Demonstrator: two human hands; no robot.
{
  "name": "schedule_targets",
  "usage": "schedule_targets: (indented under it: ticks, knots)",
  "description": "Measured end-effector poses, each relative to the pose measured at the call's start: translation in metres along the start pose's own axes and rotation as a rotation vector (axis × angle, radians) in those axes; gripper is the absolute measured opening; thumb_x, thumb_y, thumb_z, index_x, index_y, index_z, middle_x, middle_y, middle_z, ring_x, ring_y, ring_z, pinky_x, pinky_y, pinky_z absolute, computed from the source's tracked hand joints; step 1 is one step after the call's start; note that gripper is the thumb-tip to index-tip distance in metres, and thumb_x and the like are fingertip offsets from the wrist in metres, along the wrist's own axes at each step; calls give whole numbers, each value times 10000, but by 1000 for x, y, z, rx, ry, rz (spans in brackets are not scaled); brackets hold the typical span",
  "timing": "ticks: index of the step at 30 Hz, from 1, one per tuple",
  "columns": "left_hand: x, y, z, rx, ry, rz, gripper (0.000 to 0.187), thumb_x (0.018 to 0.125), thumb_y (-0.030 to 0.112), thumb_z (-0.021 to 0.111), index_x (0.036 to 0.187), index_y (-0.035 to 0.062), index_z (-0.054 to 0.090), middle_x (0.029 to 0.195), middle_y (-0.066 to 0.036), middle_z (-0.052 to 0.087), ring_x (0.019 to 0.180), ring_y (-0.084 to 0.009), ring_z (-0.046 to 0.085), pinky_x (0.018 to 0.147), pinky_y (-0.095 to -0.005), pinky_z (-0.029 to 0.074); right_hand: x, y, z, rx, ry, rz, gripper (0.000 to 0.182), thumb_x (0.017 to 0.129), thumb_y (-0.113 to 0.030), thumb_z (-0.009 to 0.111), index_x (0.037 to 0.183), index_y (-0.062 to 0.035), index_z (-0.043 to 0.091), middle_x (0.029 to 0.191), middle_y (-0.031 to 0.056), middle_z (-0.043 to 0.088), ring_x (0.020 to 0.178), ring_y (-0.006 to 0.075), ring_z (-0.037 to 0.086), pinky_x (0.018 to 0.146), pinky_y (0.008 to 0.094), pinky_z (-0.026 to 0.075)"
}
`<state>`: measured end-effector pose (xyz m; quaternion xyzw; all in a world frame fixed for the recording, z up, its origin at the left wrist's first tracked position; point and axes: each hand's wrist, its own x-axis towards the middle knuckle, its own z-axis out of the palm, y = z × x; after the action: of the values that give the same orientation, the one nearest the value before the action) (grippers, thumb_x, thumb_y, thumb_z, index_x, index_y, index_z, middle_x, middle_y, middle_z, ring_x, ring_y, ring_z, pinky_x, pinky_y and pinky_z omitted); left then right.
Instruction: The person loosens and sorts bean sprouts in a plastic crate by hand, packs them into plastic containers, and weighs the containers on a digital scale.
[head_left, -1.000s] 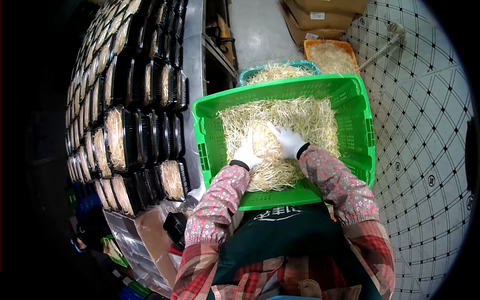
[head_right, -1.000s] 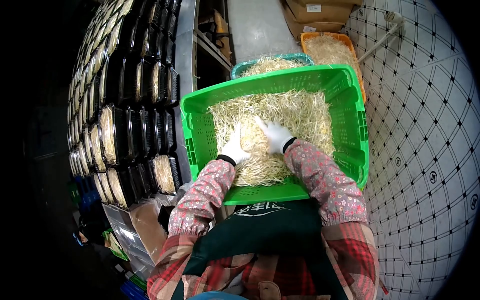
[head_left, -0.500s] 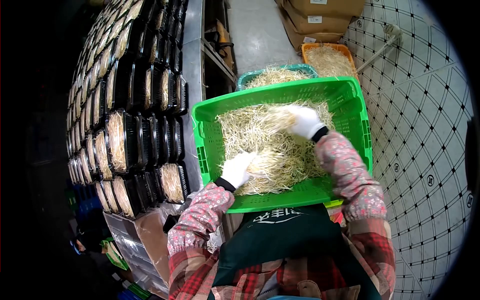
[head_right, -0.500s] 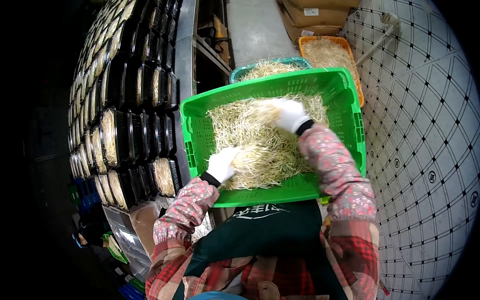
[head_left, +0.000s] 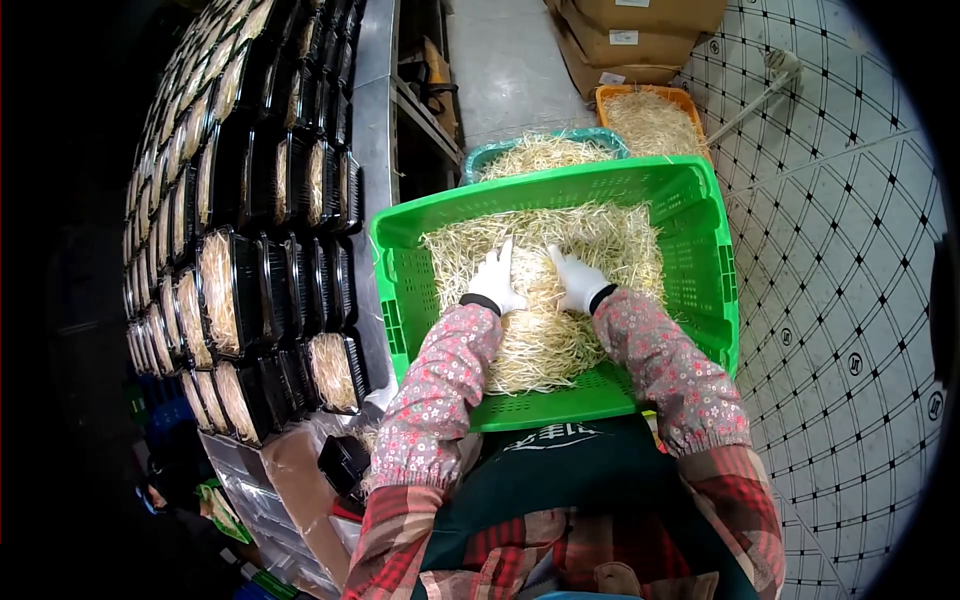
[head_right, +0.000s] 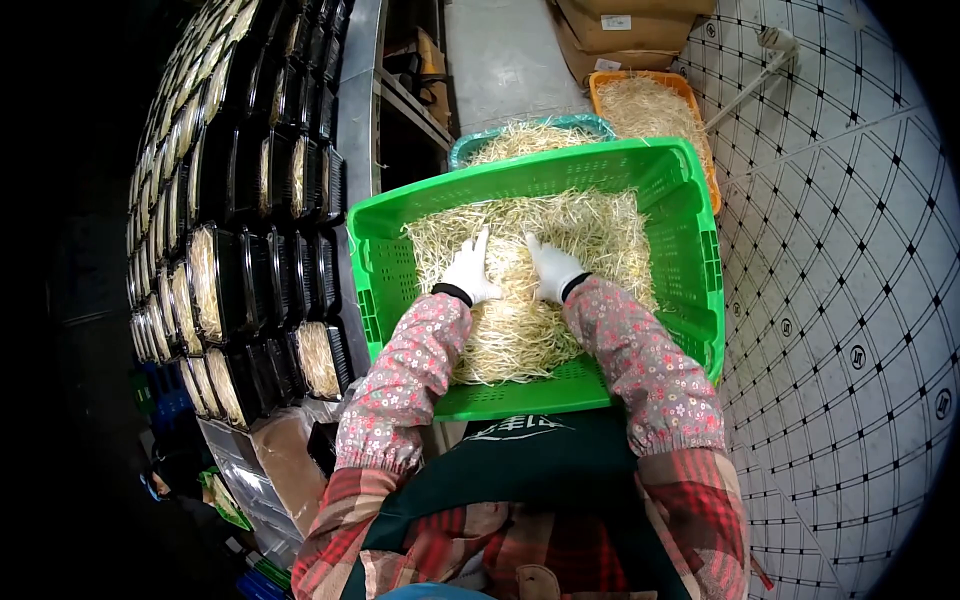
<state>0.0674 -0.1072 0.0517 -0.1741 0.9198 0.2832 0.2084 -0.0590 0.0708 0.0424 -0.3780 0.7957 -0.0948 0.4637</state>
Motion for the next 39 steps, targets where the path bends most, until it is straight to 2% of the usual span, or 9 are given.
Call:
schedule_targets:
  ticks: [3,8,12,17,24,26,30,34,39]
  knots:
    - [4,-12,11,-12,-5,-47,654,703,339,762,1236,25,548,1107,-248,647,1059,-398,620,919,-412,499,-7,24,8,-17,147,-79,715,828,-195,704,1464,-137,383,1326,214,556,1154,357,585,966,419,485]
    - [-27,-25,8,-58,72,-108,691,732,344,735,1342,89,533,1160,-217,647,1100,-365,609,955,-400,485,-19,69,-54,92,438,21,198,883,-183,620,1037,-112,722,995,174,697,963,354,656,871,439,524]
    - [-39,-13,6,-86,111,-25,778,736,322,749,1430,126,458,1261,-221,591,1158,-370,572,1000,-392,462,-15,16,-77,265,699,-371,227,890,-237,652,1056,-86,690,1019,159,681,952,343,644,856,416,526]
    - [-65,-43,22,-247,329,-24,985,749,401,806,1523,67,296,1519,-249,349,1422,-374,320,1183,-422,256,44,-10,-16,-118,22,-253,806,847,-100,547,1563,-77,177,1470,267,410,1328,371,462,1098,397,394]
    - [-102,-57,83,-1137,393,-629,604,997,304,546,1461,-47,384,1522,-165,406,1415,-252,364,1169,-332,261,55,-35,-32,26,342,-289,932,841,-489,683,1515,6,273,1491,256,403,1383,358,401,1156,368,317]
    - [-92,-59,104,-1806,376,-497,627,1026,423,450,1514,51,325,1560,-120,363,1401,-269,372,1151,-411,283,38,-55,-16,-9,138,-356,1030,787,-592,695,1512,10,279,1476,268,415,1357,382,426,1133,382,347]
    - [-124,-20,69,-1813,454,-434,639,1025,441,445,1538,102,271,1575,-145,315,1402,-291,350,1132,-437,277,-28,-77,-2,-39,81,-366,1217,625,-688,776,1498,-2,276,1367,311,491,1247,416,512,1073,437,394]
    - [-138,-17,66,-1823,455,-508,609,1023,420,451,1525,109,306,1552,-141,352,1382,-273,383,1123,-449,277,-69,-109,36,-450,196,-318,1421,544,-659,844,1558,-51,55,1492,372,267,1379,548,284,1122,590,265]
    - [-190,-15,29,-1643,552,-294,544,1014,319,507,1457,25,394,1406,-138,526,1223,-258,557,1001,-393,446,-33,-109,20,-229,196,-144,1312,591,-354,898,1546,-20,63,1235,258,561,1134,393,560,1016,451,440]
